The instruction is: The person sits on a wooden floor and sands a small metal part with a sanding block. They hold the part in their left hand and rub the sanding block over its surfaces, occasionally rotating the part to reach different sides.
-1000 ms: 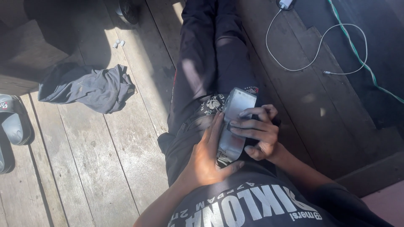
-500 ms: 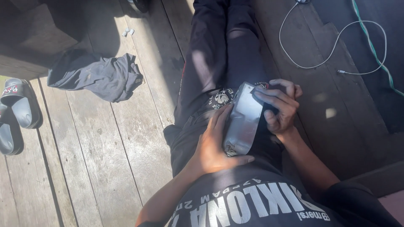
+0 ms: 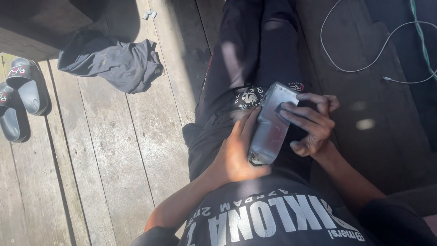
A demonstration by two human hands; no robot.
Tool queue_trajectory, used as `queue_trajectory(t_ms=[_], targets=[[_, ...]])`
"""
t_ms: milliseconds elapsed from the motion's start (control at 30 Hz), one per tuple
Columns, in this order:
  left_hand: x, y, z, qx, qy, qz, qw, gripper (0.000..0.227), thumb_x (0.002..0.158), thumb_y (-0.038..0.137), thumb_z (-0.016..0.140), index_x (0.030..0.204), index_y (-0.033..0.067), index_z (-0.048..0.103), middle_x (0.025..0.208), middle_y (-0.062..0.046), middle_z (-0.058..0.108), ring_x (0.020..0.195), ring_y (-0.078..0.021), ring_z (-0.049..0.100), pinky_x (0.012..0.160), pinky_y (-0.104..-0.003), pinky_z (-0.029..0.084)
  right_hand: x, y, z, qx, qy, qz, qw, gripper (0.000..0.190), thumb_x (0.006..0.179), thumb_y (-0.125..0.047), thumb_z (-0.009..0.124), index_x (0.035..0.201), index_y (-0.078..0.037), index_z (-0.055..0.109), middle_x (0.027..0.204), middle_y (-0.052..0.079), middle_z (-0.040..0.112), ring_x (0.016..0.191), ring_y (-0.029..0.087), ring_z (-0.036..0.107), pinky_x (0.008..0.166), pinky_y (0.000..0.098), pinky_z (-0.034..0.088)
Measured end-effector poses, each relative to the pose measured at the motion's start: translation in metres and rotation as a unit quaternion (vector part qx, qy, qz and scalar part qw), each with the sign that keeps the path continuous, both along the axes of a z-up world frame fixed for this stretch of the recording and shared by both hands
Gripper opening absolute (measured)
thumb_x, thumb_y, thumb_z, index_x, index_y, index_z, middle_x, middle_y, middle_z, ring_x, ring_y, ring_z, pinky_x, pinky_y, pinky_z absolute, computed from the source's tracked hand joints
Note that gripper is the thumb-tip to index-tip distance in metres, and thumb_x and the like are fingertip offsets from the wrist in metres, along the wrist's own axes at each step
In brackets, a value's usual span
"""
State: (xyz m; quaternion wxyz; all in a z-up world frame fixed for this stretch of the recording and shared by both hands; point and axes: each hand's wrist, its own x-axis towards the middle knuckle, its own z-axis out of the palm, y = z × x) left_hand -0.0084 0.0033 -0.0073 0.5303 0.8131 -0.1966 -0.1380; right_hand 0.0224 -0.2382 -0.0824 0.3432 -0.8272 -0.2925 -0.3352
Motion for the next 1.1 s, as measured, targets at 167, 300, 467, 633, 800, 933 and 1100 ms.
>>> queue_trajectory(t_ms=[167, 300, 467, 633, 800, 933, 1100], targets=[[0.0, -0.004, -0.004, -0.02, 0.008, 0.0, 1.0, 0.119, 0.055, 0.044, 0.075, 0.157, 0.003, 0.03, 0.158, -0.025, 0.039, 0.135, -0.0486, 0.052, 0.092, -0.07, 0.055, 0.01, -0.006, -0.001, 0.026, 0.009, 0.032, 0.999, 0.087, 0.091, -0.083, 0.036, 0.096, -0.01, 0.082, 0.098, 0.01, 0.079, 0.107, 0.038, 0.068, 0.103, 0.0414, 0.035], [0.002, -0.004, -0.005, -0.021, -0.004, 0.013, 1.0, 0.116, 0.055, 0.042, 0.075, 0.156, 0.0023, 0.033, 0.155, -0.025, 0.043, 0.131, -0.0486, 0.056, 0.09, -0.069, 0.057, 0.007, 0.004, -0.007, 0.035, -0.024, 0.013, 0.999, 0.084, 0.095, -0.079, 0.032, 0.093, -0.012, 0.083, 0.095, 0.005, 0.079, 0.11, 0.035, 0.064, 0.11, 0.0461, 0.019], [0.002, -0.002, -0.022, -0.062, -0.053, 0.001, 0.997, 0.118, 0.055, 0.046, 0.077, 0.154, -0.0021, 0.033, 0.153, -0.028, 0.043, 0.132, -0.049, 0.056, 0.091, -0.065, 0.058, -0.012, 0.011, -0.004, 0.072, 0.002, 0.046, 0.996, 0.076, 0.092, -0.081, 0.033, 0.083, -0.023, 0.082, 0.091, -0.004, 0.079, 0.105, 0.03, 0.065, 0.108, 0.0467, 0.021], [0.007, 0.008, -0.034, -0.125, -0.077, -0.012, 0.989, 0.113, 0.06, 0.042, 0.079, 0.155, -0.0027, 0.036, 0.152, -0.03, 0.046, 0.133, -0.0499, 0.055, 0.102, -0.064, 0.054, -0.005, 0.018, 0.014, 0.042, -0.01, 0.027, 0.999, 0.08, 0.093, -0.079, 0.041, 0.09, -0.012, 0.085, 0.093, 0.006, 0.079, 0.102, 0.04, 0.064, 0.101, 0.0384, 0.043], [0.018, 0.02, -0.04, -0.193, -0.079, -0.021, 0.978, 0.108, 0.056, 0.027, 0.082, 0.152, -0.0035, 0.043, 0.144, -0.029, 0.055, 0.133, -0.0482, 0.057, 0.111, -0.058, 0.049, -0.006, 0.033, 0.034, 0.032, -0.017, 0.033, 0.999, 0.06, 0.096, -0.062, 0.054, 0.09, -0.01, 0.085, 0.093, 0.008, 0.079, 0.099, 0.038, 0.064, 0.098, 0.0406, 0.05], [0.012, 0.04, -0.01, -0.127, 0.055, -0.055, 0.989, 0.103, 0.065, 0.015, 0.082, 0.154, 0.0031, 0.032, 0.161, -0.014, 0.043, 0.154, -0.0284, 0.04, 0.129, -0.04, 0.032, -0.012, 0.034, 0.038, -0.043, -0.003, -0.055, 0.998, 0.056, 0.104, -0.042, 0.043, 0.096, -0.004, 0.083, 0.104, 0.006, 0.08, 0.106, 0.04, 0.064, 0.101, 0.0506, 0.028], [-0.018, 0.053, -0.031, -0.154, -0.011, -0.057, 0.986, 0.099, 0.081, 0.028, 0.08, 0.158, 0.0032, 0.023, 0.17, -0.019, 0.028, 0.162, -0.0346, 0.031, 0.136, -0.045, 0.03, -0.028, 0.052, 0.02, -0.016, -0.033, 0.031, 0.999, 0.043, 0.099, -0.043, 0.048, 0.084, -0.018, 0.08, 0.094, -0.006, 0.078, 0.098, 0.026, 0.065, 0.11, 0.0464, 0.019]])
